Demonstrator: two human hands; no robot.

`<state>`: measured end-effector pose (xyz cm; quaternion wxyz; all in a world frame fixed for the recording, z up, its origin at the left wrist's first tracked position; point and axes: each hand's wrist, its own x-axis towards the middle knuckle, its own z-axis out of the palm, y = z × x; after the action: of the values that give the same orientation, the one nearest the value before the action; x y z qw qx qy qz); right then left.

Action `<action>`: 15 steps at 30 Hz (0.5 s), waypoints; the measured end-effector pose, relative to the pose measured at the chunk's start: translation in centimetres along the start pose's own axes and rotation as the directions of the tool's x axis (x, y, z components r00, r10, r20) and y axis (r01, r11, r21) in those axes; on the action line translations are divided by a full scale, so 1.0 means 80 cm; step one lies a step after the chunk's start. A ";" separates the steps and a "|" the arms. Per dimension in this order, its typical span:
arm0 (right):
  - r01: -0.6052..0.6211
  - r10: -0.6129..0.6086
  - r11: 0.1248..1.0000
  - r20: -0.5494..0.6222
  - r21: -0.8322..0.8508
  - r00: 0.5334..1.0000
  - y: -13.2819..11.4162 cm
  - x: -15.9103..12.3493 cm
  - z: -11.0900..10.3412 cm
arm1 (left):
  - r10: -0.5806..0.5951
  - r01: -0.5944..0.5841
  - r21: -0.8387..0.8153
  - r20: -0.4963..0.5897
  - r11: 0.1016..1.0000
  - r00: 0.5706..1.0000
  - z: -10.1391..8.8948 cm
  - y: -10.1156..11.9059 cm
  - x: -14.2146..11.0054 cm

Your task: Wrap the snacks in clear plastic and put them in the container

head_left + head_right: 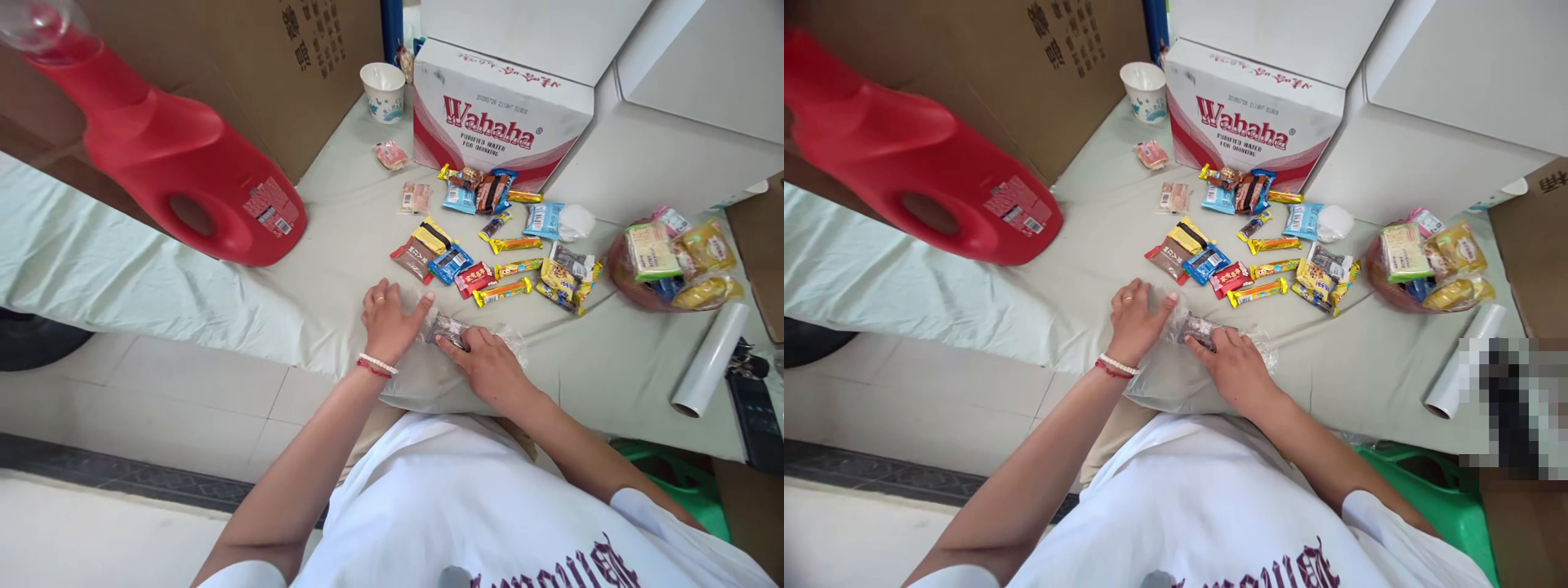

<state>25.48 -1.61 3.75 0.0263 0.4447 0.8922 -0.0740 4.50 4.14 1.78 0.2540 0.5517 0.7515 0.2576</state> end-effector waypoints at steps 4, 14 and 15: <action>-0.012 0.012 1.000 -0.021 0.023 1.000 0.001 -0.001 0.007 | 0.098 -0.093 -0.070 0.059 0.993 0.993 0.000 -0.001 -0.002; -0.017 0.045 0.983 -0.151 0.182 0.988 0.004 -0.001 0.029 | 0.033 -0.011 -0.367 0.054 0.930 0.998 -0.007 -0.034 -0.010; -0.020 0.043 0.984 -0.129 0.177 0.991 0.004 -0.001 0.029 | 0.009 0.014 -0.399 0.057 0.917 0.998 -0.010 -0.033 -0.011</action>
<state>25.70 -1.82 1.45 -0.0708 0.4632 0.8749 -0.1222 2.39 2.52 0.69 0.3830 0.4945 0.6761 0.3893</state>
